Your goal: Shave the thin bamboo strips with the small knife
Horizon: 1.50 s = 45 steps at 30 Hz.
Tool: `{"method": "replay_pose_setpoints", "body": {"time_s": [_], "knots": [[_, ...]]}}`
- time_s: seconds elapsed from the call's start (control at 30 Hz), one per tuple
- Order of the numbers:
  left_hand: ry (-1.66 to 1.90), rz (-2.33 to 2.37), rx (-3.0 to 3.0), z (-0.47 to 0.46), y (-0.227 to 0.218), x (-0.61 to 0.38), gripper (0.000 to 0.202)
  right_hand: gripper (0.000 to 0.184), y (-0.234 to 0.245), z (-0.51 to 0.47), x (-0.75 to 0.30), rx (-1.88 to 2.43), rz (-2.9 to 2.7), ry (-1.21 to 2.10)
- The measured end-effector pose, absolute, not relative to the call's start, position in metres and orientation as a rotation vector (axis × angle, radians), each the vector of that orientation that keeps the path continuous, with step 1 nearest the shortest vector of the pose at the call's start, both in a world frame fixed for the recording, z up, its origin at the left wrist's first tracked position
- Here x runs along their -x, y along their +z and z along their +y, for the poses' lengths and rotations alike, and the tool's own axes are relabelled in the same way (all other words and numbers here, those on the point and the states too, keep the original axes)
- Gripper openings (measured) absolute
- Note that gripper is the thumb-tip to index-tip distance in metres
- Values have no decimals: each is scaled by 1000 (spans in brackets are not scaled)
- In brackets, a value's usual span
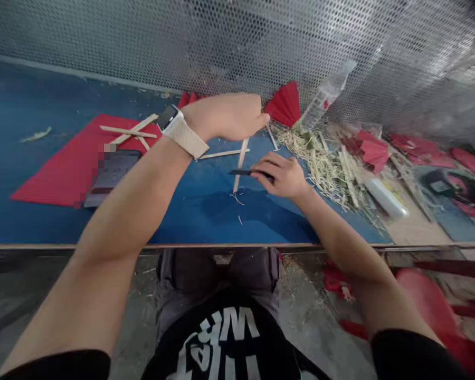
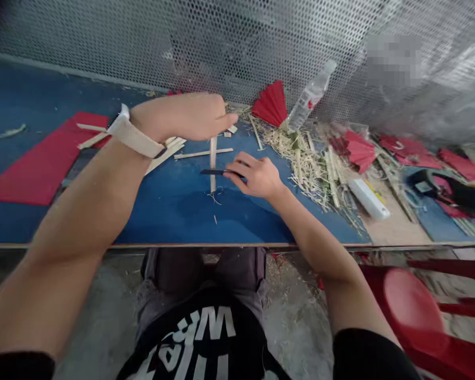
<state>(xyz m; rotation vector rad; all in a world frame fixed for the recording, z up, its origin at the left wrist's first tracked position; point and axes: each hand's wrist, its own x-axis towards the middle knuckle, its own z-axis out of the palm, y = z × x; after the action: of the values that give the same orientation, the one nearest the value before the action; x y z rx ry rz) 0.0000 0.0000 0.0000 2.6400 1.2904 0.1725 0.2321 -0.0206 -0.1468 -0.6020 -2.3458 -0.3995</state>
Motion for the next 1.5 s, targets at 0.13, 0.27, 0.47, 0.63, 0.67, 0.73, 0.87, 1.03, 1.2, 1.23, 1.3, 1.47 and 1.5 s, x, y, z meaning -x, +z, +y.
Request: {"method": "replay_pose_setpoints", "body": {"time_s": [0.13, 0.27, 0.47, 0.63, 0.67, 0.73, 0.87, 1.03, 1.2, 1.23, 1.3, 1.47, 1.5], "knots": [[186, 1315, -2550, -1, 4, -5, 52, 21, -143, -21, -234, 721, -2316, -365], [228, 1261, -2529, -3, 3, -4, 55, 24, -147, -16, -235, 704, -2333, -366], [215, 1274, -2551, 3, 1, 0, 54, 20, -156, -6, -232, 624, -2324, -394], [209, 1268, -2580, 14, -3, 3, 53, 23, -158, -2, -229, 602, -2349, -314], [215, 1261, -2578, 14, -4, 3, 54, 24, -158, -3, -229, 598, -2359, -317], [219, 1259, -2571, 14, -5, 3, 57, 25, -161, -6, -230, 545, -2416, -354], [206, 1269, -2563, 8, -1, 0, 60, 29, -168, -14, -231, 367, -2609, -510], [175, 1351, -2535, 3, 3, -3, 60, 25, -169, -15, -235, 448, -2437, -474], [258, 1247, -2549, 13, -4, 1, 63, 15, -166, -10, -236, 639, -2244, -377], [261, 1228, -2549, 15, -5, 2, 63, 14, -165, -9, -236, 638, -2235, -353], [268, 1189, -2548, 18, -7, 4, 64, 13, -165, -7, -234, 632, -2227, -302], [251, 1118, -2559, 21, -7, 5, 70, 19, -166, -5, -231, 594, -2250, -279], [253, 1116, -2562, 22, -7, 6, 71, 20, -167, -4, -231, 598, -2259, -274]]}}
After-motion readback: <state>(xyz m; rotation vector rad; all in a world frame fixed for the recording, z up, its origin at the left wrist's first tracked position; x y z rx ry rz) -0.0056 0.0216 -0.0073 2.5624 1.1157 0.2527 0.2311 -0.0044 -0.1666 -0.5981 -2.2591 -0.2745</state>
